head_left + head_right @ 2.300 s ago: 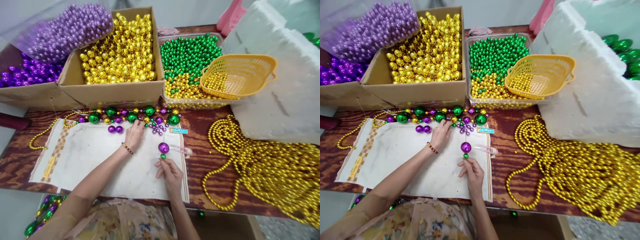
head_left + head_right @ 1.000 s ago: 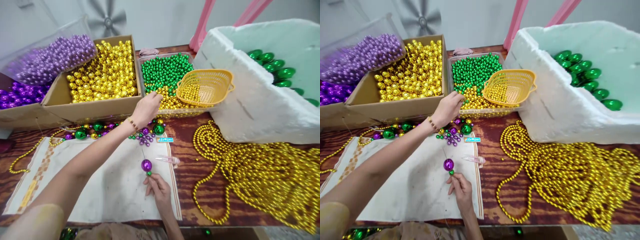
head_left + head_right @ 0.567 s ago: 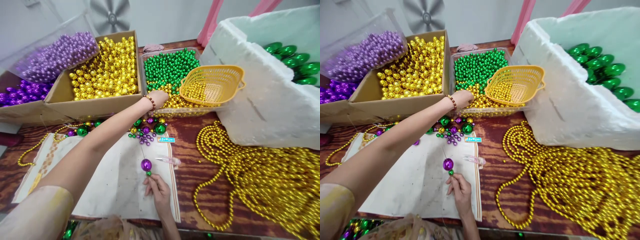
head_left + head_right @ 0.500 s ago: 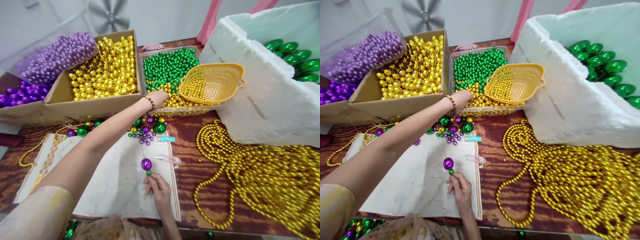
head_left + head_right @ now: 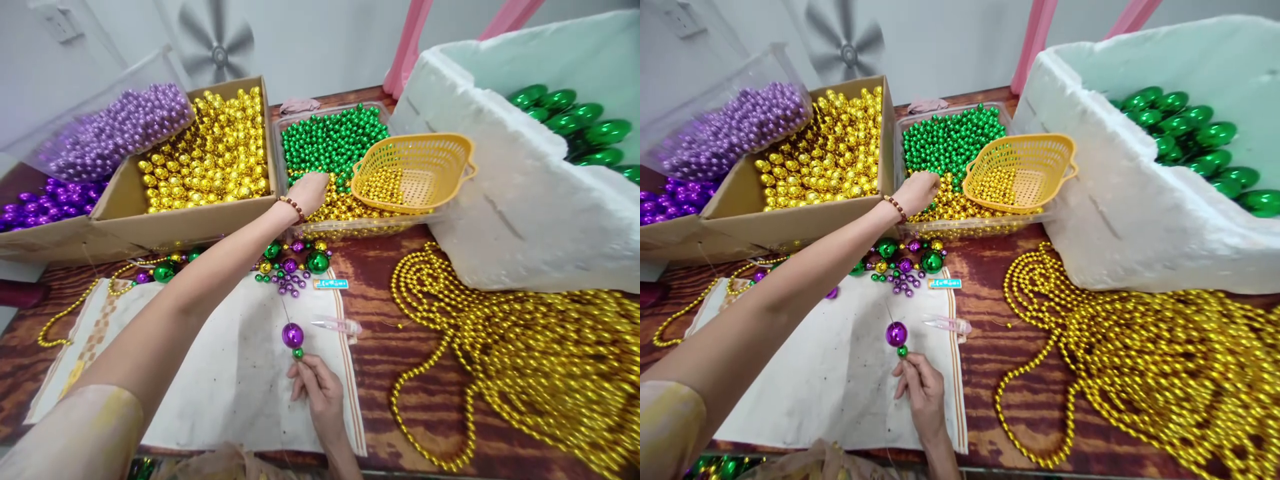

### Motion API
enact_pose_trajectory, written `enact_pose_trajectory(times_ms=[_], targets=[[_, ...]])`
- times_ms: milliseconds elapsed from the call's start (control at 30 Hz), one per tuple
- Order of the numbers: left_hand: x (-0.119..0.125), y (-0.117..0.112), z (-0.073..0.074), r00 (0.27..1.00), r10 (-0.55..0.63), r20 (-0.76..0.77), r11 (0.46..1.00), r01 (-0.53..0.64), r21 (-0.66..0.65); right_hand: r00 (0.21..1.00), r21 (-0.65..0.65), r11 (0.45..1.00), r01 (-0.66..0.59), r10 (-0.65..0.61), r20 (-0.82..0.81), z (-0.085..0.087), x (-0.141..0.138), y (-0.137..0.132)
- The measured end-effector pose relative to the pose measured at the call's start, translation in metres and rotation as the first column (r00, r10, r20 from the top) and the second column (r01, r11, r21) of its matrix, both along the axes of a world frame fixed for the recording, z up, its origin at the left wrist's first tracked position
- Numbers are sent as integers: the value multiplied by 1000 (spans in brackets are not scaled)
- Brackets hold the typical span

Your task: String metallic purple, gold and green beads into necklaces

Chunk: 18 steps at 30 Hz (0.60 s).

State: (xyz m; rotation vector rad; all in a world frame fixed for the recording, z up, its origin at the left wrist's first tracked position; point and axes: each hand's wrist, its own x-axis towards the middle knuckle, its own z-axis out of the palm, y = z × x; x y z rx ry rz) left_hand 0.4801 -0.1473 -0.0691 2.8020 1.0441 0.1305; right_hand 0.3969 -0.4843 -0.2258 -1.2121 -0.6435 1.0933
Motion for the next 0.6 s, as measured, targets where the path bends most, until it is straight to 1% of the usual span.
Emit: enact_pose_trajectory(times_ms=[33, 100, 200, 267, 367, 433, 500, 567, 600], targets=[[0, 0, 1, 999, 28, -16, 999, -28, 21, 1000, -1, 1000, 1, -1, -2, 0, 0, 0], [0, -2, 3, 991, 65, -115, 997, -61, 37, 1000, -13, 1000, -5, 5, -7, 1, 0, 0], [-1, -4, 2, 956, 19, -293, 1000, -14, 21, 1000, -27, 1000, -12, 12, -6, 4, 0, 0], [-1, -5, 0, 940, -21, -339, 999, 32, 25, 1000, -29, 1000, -2, 2, 1, 5, 0, 1], [-1, -5, -3, 939, -42, -340, 998, 55, 28, 1000, -36, 999, 20, -20, 5, 4, 0, 2], [-2, -6, -2, 946, -33, -322, 999, 37, 8, 1000, -35, 999, 26, -26, -2, 3, 1, 2], [-5, -11, 1, 972, -8, -236, 1000, 6, -8, 1000, -44, 999, 26, -27, -13, 1, 1, 1], [-11, -20, 6, 998, -14, -61, 1000, 13, -15, 998, -70, 996, 51, -53, -24, -1, 2, 0], [-17, -26, 9, 998, -50, 50, 999, 51, -14, 997, -89, 994, 69, -72, -30, -2, 2, -1]])
